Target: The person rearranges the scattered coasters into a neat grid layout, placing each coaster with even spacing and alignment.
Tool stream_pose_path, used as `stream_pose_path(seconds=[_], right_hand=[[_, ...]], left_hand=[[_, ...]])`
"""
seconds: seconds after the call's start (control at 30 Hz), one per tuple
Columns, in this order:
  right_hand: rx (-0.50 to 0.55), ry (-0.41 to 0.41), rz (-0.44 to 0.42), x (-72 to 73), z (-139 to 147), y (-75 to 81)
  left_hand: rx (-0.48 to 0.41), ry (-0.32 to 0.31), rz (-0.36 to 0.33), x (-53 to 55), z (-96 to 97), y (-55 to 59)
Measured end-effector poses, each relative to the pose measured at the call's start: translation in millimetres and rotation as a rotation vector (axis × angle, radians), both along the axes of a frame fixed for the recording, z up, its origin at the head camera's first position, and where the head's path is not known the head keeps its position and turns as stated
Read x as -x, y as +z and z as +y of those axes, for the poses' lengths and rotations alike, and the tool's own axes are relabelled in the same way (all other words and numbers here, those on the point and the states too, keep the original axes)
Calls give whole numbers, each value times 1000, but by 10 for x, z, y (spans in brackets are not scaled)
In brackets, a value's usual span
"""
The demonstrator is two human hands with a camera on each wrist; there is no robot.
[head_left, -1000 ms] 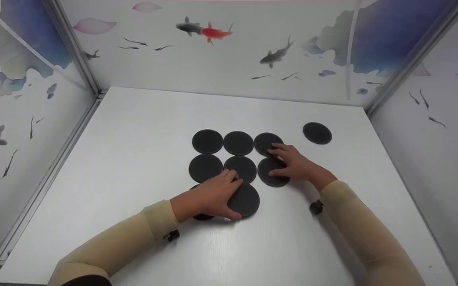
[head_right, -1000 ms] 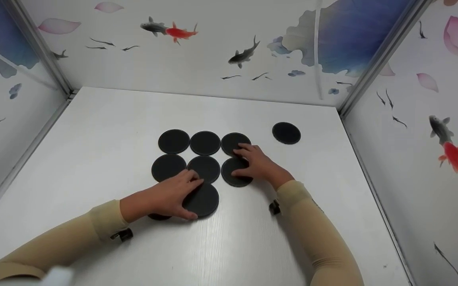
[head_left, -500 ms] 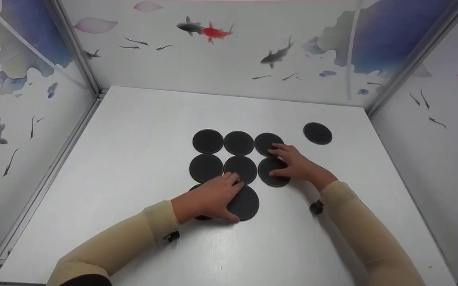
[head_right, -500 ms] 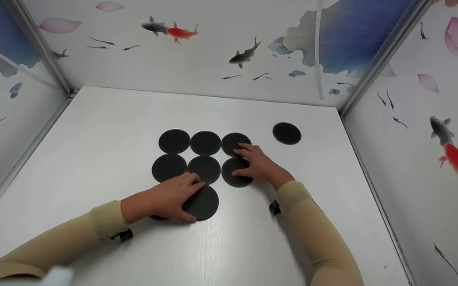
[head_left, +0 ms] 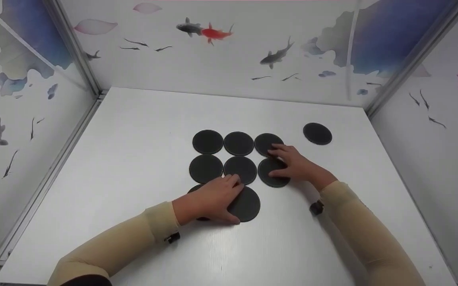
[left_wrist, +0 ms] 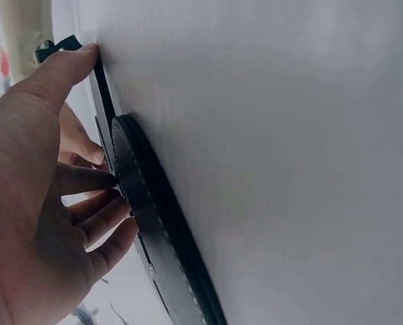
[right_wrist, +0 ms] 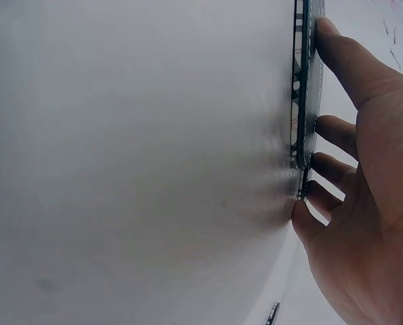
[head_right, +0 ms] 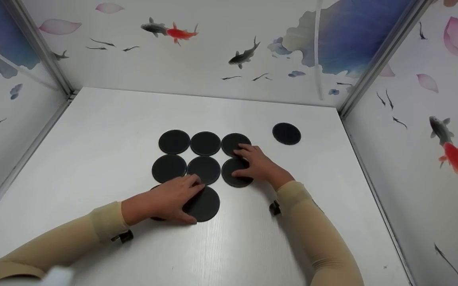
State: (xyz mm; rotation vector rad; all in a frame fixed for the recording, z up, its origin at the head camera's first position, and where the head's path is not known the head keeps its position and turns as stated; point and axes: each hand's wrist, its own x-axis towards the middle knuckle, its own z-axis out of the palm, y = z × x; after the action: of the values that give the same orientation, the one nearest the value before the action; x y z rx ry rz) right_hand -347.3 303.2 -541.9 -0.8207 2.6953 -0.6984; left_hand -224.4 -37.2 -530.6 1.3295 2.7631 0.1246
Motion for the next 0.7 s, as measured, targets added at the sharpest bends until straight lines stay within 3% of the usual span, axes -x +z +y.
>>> stream_pose_path(seconds=[0.37,0.7], right_hand=[[-5,-12,-16,-6,2,3],[14,-20,-34,-31,-18,30]], left_hand=[[-54,39,-96,43,-46,9],[-226,136,-139,288,-433,201]])
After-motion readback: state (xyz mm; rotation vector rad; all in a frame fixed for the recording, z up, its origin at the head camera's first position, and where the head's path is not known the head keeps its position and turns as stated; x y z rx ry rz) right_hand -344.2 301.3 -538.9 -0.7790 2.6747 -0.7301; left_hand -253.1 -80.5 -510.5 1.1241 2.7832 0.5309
